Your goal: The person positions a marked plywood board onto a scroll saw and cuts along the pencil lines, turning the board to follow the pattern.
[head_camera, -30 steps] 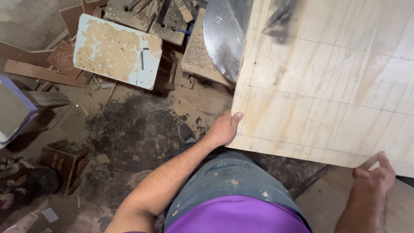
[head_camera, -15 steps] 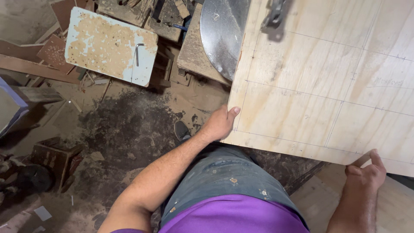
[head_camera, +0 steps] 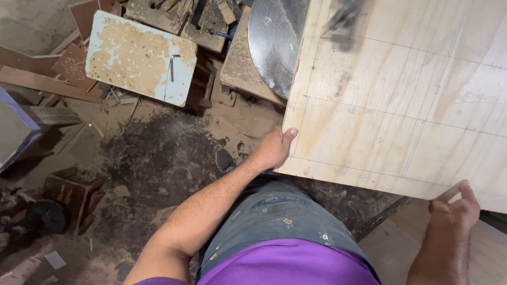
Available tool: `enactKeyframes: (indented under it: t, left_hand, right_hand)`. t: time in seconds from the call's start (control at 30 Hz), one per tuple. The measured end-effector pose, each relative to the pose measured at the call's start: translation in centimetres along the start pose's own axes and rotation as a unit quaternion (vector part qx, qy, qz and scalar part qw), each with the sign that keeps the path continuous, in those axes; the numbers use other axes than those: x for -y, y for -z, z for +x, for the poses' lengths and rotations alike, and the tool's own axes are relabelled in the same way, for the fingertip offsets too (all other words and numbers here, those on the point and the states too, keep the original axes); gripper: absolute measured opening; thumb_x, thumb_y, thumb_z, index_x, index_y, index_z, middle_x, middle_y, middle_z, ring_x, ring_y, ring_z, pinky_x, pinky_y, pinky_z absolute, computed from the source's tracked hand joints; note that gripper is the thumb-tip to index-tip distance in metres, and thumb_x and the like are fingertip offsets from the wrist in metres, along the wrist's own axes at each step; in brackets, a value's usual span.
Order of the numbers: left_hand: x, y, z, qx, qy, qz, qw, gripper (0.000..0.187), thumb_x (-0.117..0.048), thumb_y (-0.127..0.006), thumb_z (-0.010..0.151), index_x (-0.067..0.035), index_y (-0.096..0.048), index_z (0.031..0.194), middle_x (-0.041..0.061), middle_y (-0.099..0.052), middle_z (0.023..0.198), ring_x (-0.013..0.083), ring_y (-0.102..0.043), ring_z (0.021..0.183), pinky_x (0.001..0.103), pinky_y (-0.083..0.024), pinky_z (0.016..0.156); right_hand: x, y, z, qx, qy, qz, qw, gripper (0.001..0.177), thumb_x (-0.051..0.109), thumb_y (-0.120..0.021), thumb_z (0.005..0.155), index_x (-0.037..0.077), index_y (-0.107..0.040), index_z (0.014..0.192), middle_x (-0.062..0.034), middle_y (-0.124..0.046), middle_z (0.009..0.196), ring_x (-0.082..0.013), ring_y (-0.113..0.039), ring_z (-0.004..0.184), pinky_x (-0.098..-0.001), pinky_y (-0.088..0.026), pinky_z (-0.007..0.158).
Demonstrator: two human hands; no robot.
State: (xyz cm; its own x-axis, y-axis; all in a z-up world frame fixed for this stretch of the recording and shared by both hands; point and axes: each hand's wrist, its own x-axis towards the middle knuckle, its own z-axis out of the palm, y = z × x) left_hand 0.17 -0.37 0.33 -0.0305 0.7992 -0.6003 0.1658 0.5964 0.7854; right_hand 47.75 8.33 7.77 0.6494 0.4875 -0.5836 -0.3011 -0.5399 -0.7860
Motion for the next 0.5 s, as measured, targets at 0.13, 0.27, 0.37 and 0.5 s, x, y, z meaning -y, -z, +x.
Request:
enactKeyframes:
  t: [0.13, 0.27, 0.37, 0.5]
  left_hand:
    - [0.2, -0.2, 0.0, -0.009, -0.01, 0.003, 1.0, 0.058, -0.045, -0.041, 0.107, 0.01, -0.059, 0.114, 0.027, -0.071, 0.099, 0.0396, -0.072, 0.096, 0.048, -0.055, 0.089]
    - [0.2, -0.3, 0.0, 0.0, -0.009, -0.006, 1.0, 0.057, -0.044, -0.04, 0.106, 0.009, -0.06, 0.115, 0.026, -0.072, 0.098, 0.0391, -0.072, 0.096, 0.048, -0.056, 0.089]
    - [0.1, 0.0, -0.1, -0.009, -0.014, -0.001, 1.0, 0.057, -0.044, -0.041, 0.107, 0.009, -0.059, 0.116, 0.027, -0.072, 0.098, 0.0397, -0.072, 0.097, 0.048, -0.055, 0.09]
    - [-0.2, 0.1, -0.2, -0.014, -0.031, -0.006, 0.999, 0.055, -0.042, -0.04, 0.107, 0.008, -0.061, 0.114, 0.027, -0.073, 0.097, 0.0409, -0.071, 0.096, 0.048, -0.055, 0.09]
  right_hand:
    - [0.3, -0.3, -0.3, -0.007, 0.002, -0.006, 1.0, 0.042, 0.03, -0.072, 0.1, 0.014, -0.061, 0.137, -0.0017, -0.071, 0.13, -0.015, -0.073, 0.094, -0.0193, -0.033, 0.043]
    - [0.0, -1.1, -0.6, -0.038, 0.015, 0.042, 0.998, 0.037, 0.02, -0.067, 0.095, 0.008, -0.059, 0.129, -0.0045, -0.068, 0.125, -0.0195, -0.07, 0.097, -0.0253, -0.066, 0.054]
    - [-0.1, 0.5, 1.1, 0.05, 0.017, 0.028, 0.998, 0.039, 0.025, -0.068, 0.104, 0.01, -0.062, 0.139, -0.0053, -0.067, 0.134, -0.0185, -0.078, 0.105, -0.0186, -0.04, 0.046]
    - [-0.5, 2.0, 4.1, 0.062, 0.019, 0.021, 0.998, 0.039, 0.027, -0.069, 0.105, 0.01, -0.06, 0.139, -0.0056, -0.072, 0.134, -0.0187, -0.072, 0.102, -0.0204, -0.036, 0.045]
